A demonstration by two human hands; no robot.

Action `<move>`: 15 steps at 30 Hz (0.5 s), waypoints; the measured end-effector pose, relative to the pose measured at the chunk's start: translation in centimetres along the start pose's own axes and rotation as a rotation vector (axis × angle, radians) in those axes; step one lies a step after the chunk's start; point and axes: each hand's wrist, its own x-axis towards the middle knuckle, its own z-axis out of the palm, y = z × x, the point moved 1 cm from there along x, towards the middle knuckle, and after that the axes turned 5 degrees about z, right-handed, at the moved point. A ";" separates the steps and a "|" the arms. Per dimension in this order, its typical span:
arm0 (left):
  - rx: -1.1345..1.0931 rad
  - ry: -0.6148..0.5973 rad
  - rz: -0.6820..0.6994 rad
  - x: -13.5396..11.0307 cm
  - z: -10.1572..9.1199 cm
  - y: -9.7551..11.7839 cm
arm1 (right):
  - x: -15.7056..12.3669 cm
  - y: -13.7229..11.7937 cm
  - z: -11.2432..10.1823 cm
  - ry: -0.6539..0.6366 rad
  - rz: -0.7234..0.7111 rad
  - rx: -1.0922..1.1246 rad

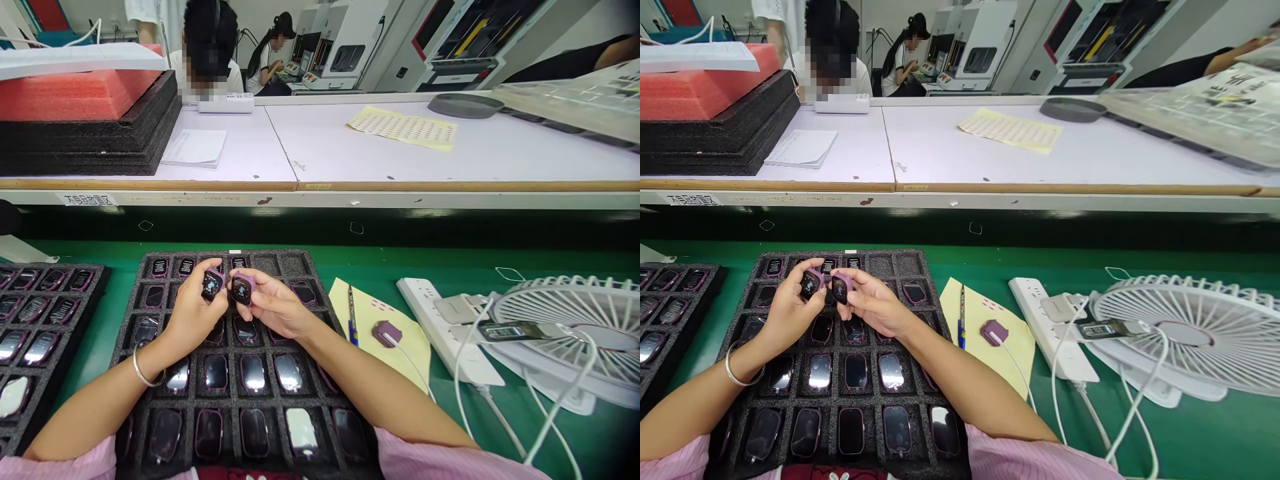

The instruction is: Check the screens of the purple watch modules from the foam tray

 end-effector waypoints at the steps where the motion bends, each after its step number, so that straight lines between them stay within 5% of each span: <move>1: 0.002 0.004 0.005 0.0 0.0 0.0 | 0.0 0.0 0.0 -0.009 -0.005 0.003; 15: 0.012 -0.003 0.013 0.0 -0.1 0.1 | -0.2 -0.1 0.2 0.021 -0.015 -0.036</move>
